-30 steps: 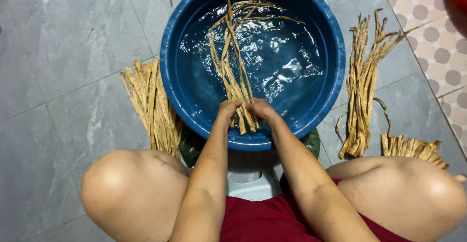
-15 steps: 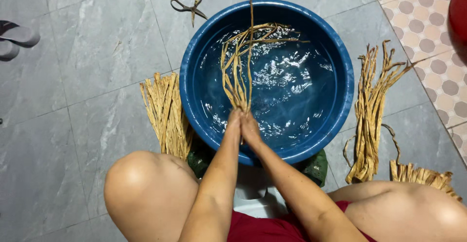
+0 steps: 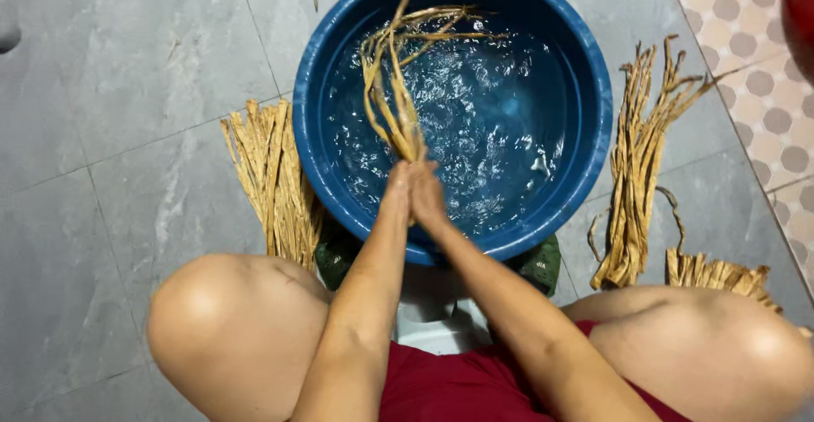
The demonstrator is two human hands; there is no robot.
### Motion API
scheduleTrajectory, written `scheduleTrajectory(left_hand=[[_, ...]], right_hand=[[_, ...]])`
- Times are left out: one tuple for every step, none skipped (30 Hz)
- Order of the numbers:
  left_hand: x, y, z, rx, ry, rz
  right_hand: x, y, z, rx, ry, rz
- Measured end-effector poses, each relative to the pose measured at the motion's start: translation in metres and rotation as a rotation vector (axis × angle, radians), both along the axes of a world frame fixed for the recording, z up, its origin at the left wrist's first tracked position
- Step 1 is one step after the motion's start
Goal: The person sits on the floor and repeatedly submerges bundles of dried sticks into a blue basin of water, agitates them by hand, and sets them aside on the floor. The process is repeated for multiple bundles throughout the clip.
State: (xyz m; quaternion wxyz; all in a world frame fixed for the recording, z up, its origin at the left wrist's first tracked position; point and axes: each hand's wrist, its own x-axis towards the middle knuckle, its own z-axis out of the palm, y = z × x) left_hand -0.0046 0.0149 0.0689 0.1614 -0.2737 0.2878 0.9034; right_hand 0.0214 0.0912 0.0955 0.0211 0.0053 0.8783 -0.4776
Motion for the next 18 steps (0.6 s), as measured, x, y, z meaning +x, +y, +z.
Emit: scheduleTrajectory(left_hand=[[0.0, 0.01, 0.0, 0.023, -0.006, -0.028], [-0.001, 0.022, 0.003, 0.037, -0.006, -0.06], [-0.002, 0.031, 0.008, 0.03, 0.0, -0.105], [-0.003, 0.034, 0.012, 0.014, 0.008, -0.149], [-0.003, 0.034, 0.017, -0.025, 0.033, -0.211], [-0.003, 0.03, 0.021, -0.196, 0.021, -0.245], [-0.002, 0.023, 0.023, -0.367, 0.006, -0.281], [-0.001, 0.014, 0.024, -0.537, -0.009, -0.317], [0.003, 0.007, 0.021, -0.498, 0.001, -0.258], [0.007, 0.001, 0.017, -0.46, 0.015, -0.196], [0.011, -0.003, 0.012, -0.426, 0.039, -0.135], [0.014, -0.002, 0.005, -0.462, 0.013, -0.189], [0.018, 0.001, -0.002, -0.497, -0.019, -0.245], [0.023, 0.005, -0.009, -0.528, -0.058, -0.298], [0.026, 0.007, -0.014, -0.675, -0.042, -0.419], [0.027, 0.01, -0.017, -0.821, -0.021, -0.54], [0.029, 0.013, -0.016, -0.967, 0.002, -0.662], [0.031, 0.015, -0.016, -0.884, -0.069, -0.639]], right_hand=[[-0.01, 0.012, -0.005, -0.015, -0.232, -0.071], [-0.021, 0.027, -0.009, -0.027, -0.164, -0.109], [-0.032, 0.044, -0.01, -0.038, -0.098, -0.141], [-0.039, 0.059, -0.01, -0.121, -0.148, -0.141], [-0.044, 0.071, -0.011, -0.204, -0.201, -0.142], [-0.049, 0.084, -0.011, -0.318, -0.301, -0.08], [-0.051, 0.095, -0.009, -0.432, -0.404, -0.021], [-0.05, 0.102, -0.008, -0.546, -0.508, 0.036], [-0.047, 0.107, -0.007, -0.588, -0.618, -0.013], [-0.043, 0.111, -0.006, -0.628, -0.724, -0.062], [-0.04, 0.112, -0.007, -0.67, -0.819, -0.111], [-0.038, 0.113, -0.009, -0.635, -0.782, -0.058], [-0.035, 0.113, -0.012, -0.599, -0.75, -0.008], [-0.034, 0.114, -0.016, -0.559, -0.725, 0.043], [-0.033, 0.115, -0.02, -0.419, -0.707, 0.116], [-0.032, 0.116, -0.024, -0.278, -0.684, 0.19], [-0.031, 0.118, -0.025, -0.137, -0.657, 0.263], [-0.03, 0.119, -0.025, -0.161, -0.655, 0.239]])
